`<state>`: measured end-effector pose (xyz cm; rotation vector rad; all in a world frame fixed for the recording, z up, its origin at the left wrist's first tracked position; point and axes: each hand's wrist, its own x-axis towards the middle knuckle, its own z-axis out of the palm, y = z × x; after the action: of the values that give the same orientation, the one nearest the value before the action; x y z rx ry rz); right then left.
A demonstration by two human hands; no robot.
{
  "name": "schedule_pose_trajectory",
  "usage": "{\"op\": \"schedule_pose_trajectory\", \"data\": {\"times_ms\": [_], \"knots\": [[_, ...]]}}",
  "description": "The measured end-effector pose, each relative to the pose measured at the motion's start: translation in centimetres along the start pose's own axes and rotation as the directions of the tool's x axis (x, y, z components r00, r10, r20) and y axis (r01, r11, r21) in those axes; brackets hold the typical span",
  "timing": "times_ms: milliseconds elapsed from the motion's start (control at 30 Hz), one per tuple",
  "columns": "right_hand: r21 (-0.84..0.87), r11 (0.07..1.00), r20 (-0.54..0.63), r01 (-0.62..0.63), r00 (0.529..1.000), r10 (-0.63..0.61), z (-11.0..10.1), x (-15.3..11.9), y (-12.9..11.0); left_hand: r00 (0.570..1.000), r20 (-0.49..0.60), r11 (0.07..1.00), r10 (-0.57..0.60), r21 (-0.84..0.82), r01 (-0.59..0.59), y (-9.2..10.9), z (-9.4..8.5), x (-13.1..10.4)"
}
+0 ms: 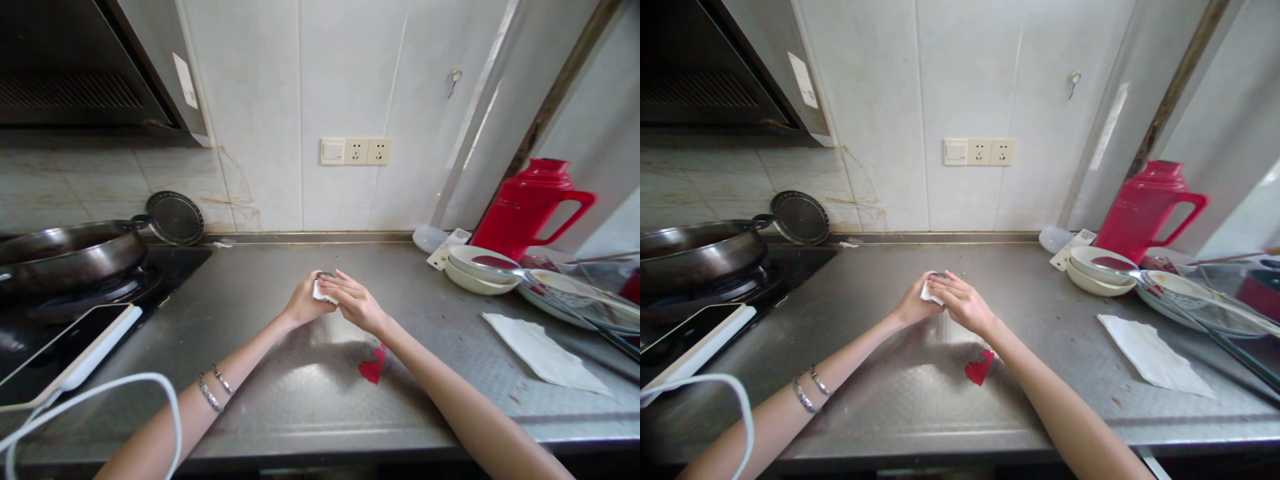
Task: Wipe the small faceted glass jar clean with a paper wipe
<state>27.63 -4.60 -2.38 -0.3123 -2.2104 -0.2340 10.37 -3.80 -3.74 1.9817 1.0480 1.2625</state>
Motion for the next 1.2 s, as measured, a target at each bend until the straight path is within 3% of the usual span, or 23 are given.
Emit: {"op": "schedule_pose_trajectory", "data": {"times_ms": [167,267,367,533,667,800,933,1067,1133,1200], "knots": [[0.112,0.966,-0.134,-0.234,0.959,0.248,0.6,-0.7,1.3,0.998,0.012,0.996,-0.057,0.072,0.056,0.8,0.5,-0.3],[0.266,0.855,-0.144,-0.445,0.859,0.491,1.1,-0.7,1.1,0.995,0.034,0.996,-0.094,-0.008,0.094,0.6,0.4,-0.3],[0.411,0.712,-0.016,-0.569,0.777,0.630,0.9,-0.4,0.7,0.987,0.031,0.979,-0.160,-0.121,0.163,0.4,0.3,0.0],[0.481,0.643,0.196,-0.596,0.788,0.584,0.6,-0.6,0.8,0.933,0.115,0.901,-0.341,-0.242,0.359,0.5,-0.3,0.3],[0.455,0.691,0.188,-0.562,0.819,0.542,1.4,-1.0,0.8,0.875,0.241,0.818,-0.419,-0.318,0.479,0.8,-0.7,0.3],[0.477,0.675,0.159,-0.563,0.811,0.564,2.2,-1.0,0.4,0.839,0.291,0.780,-0.460,-0.318,0.539,0.9,-0.8,0.3],[0.561,0.585,0.158,-0.586,0.770,0.619,2.7,-1.3,0.5,0.846,0.354,0.800,-0.398,-0.318,0.509,0.5,-0.9,0.3],[0.649,0.418,0.194,-0.635,0.670,0.717,2.8,-1.3,1.0,0.884,0.416,0.884,-0.214,-0.302,0.357,-0.9,-0.9,0.0],[0.679,0.346,0.212,-0.647,0.625,0.752,2.7,-1.0,1.0,0.948,0.287,0.945,-0.137,-0.250,0.213,-1.8,-0.8,-0.3],[0.705,0.303,0.225,-0.642,0.607,0.762,2.5,-0.6,0.9,0.977,0.160,0.971,-0.138,-0.174,0.166,-2.4,-0.7,-0.6]]}}
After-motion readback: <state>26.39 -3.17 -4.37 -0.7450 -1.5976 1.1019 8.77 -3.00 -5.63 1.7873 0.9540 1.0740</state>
